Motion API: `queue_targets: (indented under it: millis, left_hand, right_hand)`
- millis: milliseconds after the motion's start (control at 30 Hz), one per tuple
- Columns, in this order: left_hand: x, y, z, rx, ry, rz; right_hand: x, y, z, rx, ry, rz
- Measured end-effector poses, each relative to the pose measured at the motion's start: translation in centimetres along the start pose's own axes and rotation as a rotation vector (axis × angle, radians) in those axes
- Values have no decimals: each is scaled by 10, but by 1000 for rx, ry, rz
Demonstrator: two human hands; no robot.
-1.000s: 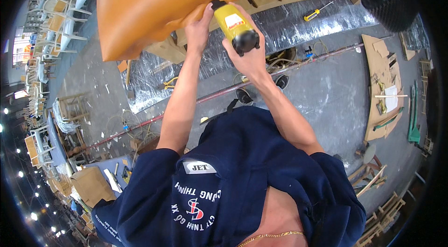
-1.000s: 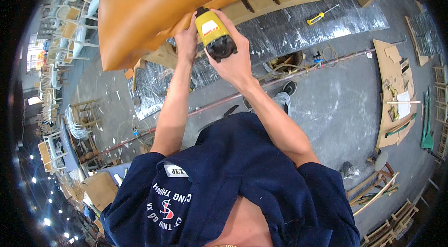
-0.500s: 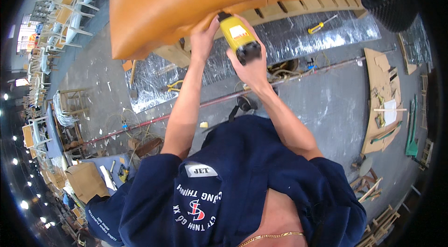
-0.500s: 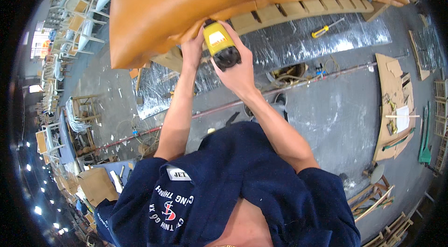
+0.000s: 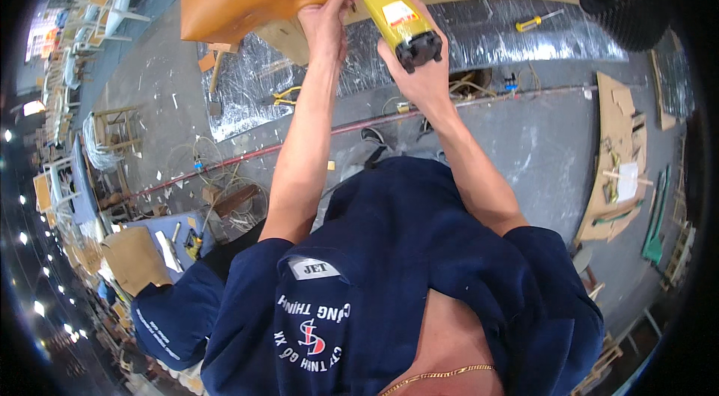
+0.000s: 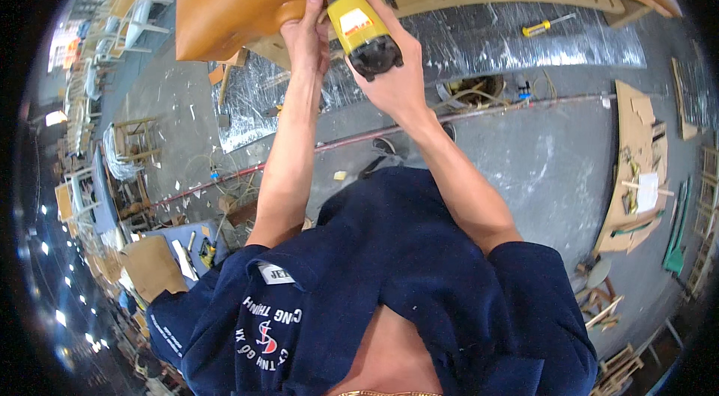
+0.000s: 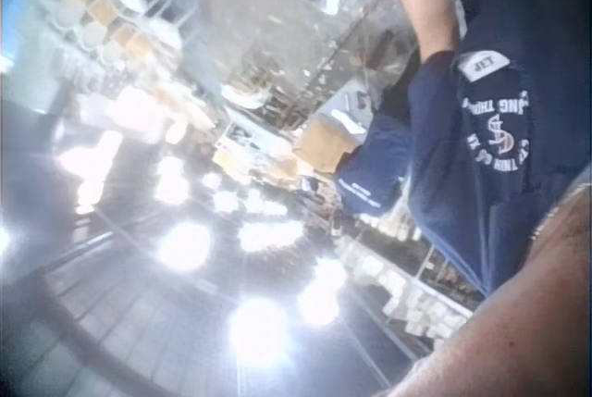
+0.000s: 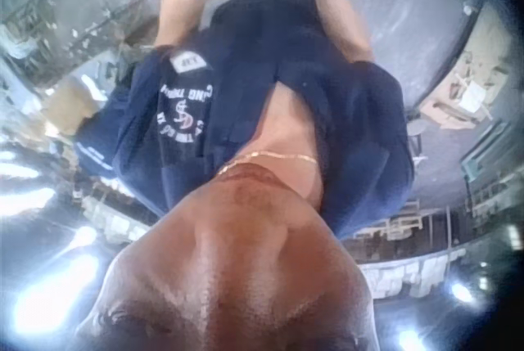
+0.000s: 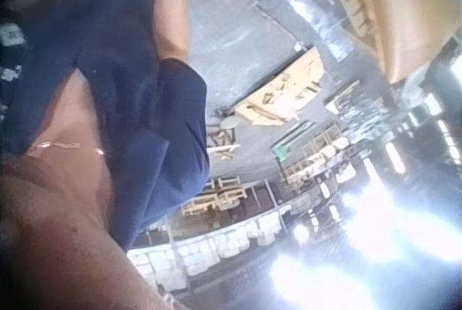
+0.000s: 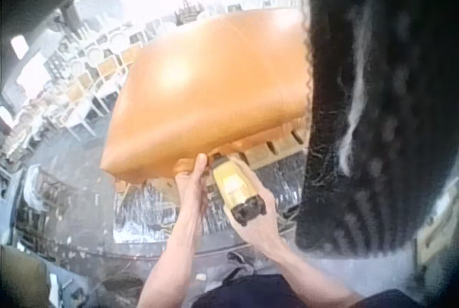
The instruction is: The person stretches and smooths a tan leather cover over a curved wooden chair back. They use a yellow pneumatic staple gun to fasten the leather to the underside of the frame, working along the edges and corners.
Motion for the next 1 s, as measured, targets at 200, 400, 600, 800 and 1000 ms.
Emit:
queue_targets:
  millis: [200, 400, 600, 800, 1000]
  left_hand:
    - [-8, 1, -4, 76, 112, -228]
    - [-10, -1, -7, 100, 121, -294]
    - [-5, -16, -15, 180, 79, -338]
    - [-2, -21, -16, 212, 78, -264]
    - [-5, -20, -15, 222, 105, -300]
  right_hand:
    - [-4, 19, -3, -97, 28, 27]
    - [0, 30, -4, -163, 10, 102]
    - [-5, 35, -2, -152, 111, 1]
    - [6, 42, -1, -156, 31, 106]
    - [1, 46, 0, -176, 94, 67]
Point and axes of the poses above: each hand's wrist, its own z-axis away from the middle knuckle, its own y-axis out of the palm, x = y × z, the point moved 3 cm from there along -z, towards the middle knuckle, and after that the axes turned 8 degrees about x, right-handed, at the moved point
